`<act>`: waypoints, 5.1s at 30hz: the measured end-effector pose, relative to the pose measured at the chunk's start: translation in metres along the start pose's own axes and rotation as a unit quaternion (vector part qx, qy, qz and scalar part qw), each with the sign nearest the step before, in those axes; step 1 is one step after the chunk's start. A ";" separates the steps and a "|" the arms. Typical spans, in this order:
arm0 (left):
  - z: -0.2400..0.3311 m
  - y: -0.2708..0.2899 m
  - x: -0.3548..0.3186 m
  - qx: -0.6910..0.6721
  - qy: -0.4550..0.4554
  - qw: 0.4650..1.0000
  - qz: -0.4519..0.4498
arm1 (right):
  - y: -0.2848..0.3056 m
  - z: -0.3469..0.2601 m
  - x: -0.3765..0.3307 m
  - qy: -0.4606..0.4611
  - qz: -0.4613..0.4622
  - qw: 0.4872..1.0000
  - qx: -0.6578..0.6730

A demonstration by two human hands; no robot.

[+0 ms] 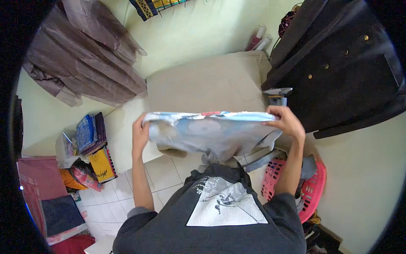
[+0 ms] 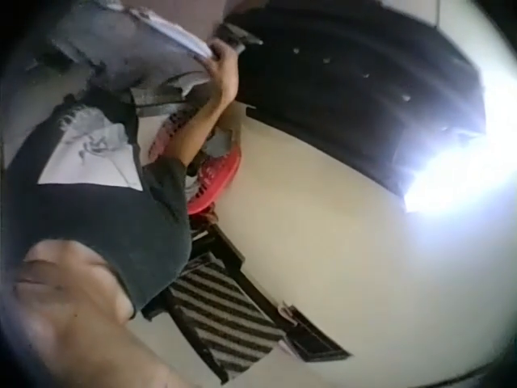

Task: Ironing a light blue patterned shirt on a table and then folding it.

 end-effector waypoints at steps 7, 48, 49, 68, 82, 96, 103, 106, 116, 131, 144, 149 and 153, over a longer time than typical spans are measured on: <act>0.010 0.044 0.051 0.005 -0.078 0.993 0.087 | 0.085 -0.037 0.051 0.027 0.046 0.989 -0.138; -0.185 -0.026 0.239 0.306 0.146 0.933 0.121 | 0.051 0.142 0.397 -0.070 0.166 0.963 -0.200; -0.189 -0.028 0.239 0.278 0.151 0.941 0.121 | 0.045 0.145 0.398 -0.093 0.181 0.952 -0.230; -0.141 -0.158 0.213 0.409 -0.074 0.905 -0.084 | 0.075 0.249 0.365 -0.117 0.333 0.928 -0.124; -0.099 -0.217 0.173 0.356 -0.089 0.919 -0.146 | 0.004 0.199 0.301 -0.218 0.052 0.955 -0.197; -0.099 -0.223 0.152 0.383 -0.071 0.914 -0.114 | 0.037 0.243 0.320 -0.201 0.204 0.909 -0.302; -0.100 -0.222 0.144 0.374 -0.054 0.922 -0.085 | -0.016 0.166 0.305 -0.156 0.248 0.852 -0.434; -0.090 -0.239 0.146 0.351 -0.083 0.925 -0.115 | -0.116 0.108 0.279 0.016 0.214 0.934 -0.286; -0.132 -0.154 0.122 0.428 0.007 0.902 -0.059 | -0.079 0.159 0.247 -0.037 0.214 0.938 -0.269; -0.158 -0.122 -0.032 0.323 0.290 0.871 0.229 | -0.126 0.162 0.104 -0.078 0.370 0.922 -0.085; -0.162 -0.137 -0.083 0.097 0.255 0.930 0.246 | -0.147 0.223 0.055 -0.148 0.483 0.862 0.041; -0.179 -0.132 -0.093 0.075 0.200 0.937 0.276 | -0.135 0.225 0.052 -0.187 0.455 0.870 -0.047; -0.197 -0.127 -0.104 -0.073 0.202 0.926 0.311 | -0.126 0.230 0.051 -0.214 0.465 0.857 -0.050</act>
Point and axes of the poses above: each hand's wrist, its own x-axis towards the middle knuckle, its own y-axis out of the back of the hand, z = x × y, the point moved 3 cm from there along x, towards the middle knuckle, and after that the axes turned 8 degrees about -z, right-handed, at the moved point
